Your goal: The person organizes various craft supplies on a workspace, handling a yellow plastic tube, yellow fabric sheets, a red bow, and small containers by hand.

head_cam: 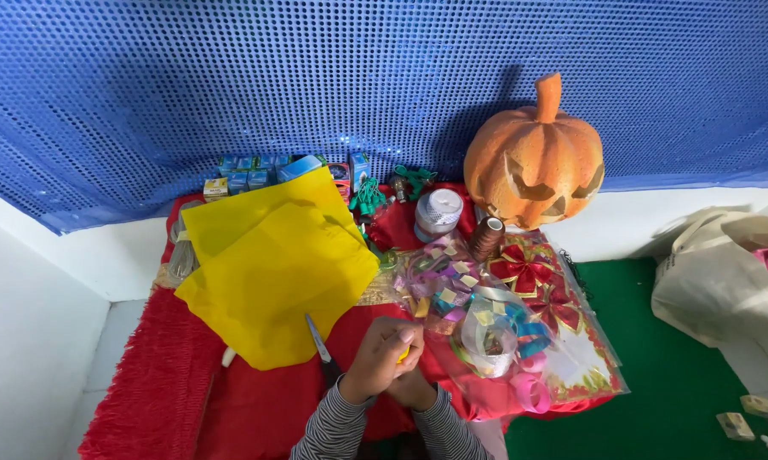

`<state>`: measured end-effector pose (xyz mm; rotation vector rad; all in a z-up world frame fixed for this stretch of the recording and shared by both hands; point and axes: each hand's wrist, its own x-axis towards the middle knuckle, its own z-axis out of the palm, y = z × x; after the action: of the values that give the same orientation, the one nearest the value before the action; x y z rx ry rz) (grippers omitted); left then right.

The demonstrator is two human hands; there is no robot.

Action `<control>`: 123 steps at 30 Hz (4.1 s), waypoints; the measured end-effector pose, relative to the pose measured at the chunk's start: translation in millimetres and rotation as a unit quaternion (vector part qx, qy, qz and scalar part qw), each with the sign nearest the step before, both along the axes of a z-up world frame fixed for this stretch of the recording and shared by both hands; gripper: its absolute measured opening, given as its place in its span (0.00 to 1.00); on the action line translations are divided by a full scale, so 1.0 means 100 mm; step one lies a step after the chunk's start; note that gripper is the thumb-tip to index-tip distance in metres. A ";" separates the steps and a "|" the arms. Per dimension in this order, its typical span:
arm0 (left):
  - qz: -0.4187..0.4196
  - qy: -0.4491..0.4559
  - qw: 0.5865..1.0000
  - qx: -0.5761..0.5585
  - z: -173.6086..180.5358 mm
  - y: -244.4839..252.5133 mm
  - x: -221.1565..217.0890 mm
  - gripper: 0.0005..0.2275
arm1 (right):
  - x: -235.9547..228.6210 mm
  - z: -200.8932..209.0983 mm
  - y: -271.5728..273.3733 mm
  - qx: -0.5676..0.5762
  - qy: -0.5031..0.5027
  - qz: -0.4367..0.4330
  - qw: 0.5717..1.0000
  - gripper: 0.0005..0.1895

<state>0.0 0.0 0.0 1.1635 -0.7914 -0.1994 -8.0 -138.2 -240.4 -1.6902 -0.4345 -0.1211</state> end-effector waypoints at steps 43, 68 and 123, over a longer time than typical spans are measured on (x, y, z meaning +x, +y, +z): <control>0.003 0.033 0.999 0.017 0.05 0.05 -0.04 0.26 | 0.00 0.05 0.05 0.017 0.001 0.016 1.000 0.16; -0.099 0.037 0.994 -0.005 -0.46 0.05 0.18 0.30 | 0.01 0.04 0.05 -0.037 0.035 -0.019 0.999 0.13; -0.006 0.028 0.987 0.158 -0.23 0.20 0.52 0.13 | -0.13 0.75 0.27 -0.031 -0.144 -0.188 0.971 0.08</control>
<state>51.6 19.8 -22.9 1.4450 -0.7345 -0.3769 -20.6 -111.1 -165.0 -1.8088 -0.3283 -0.6439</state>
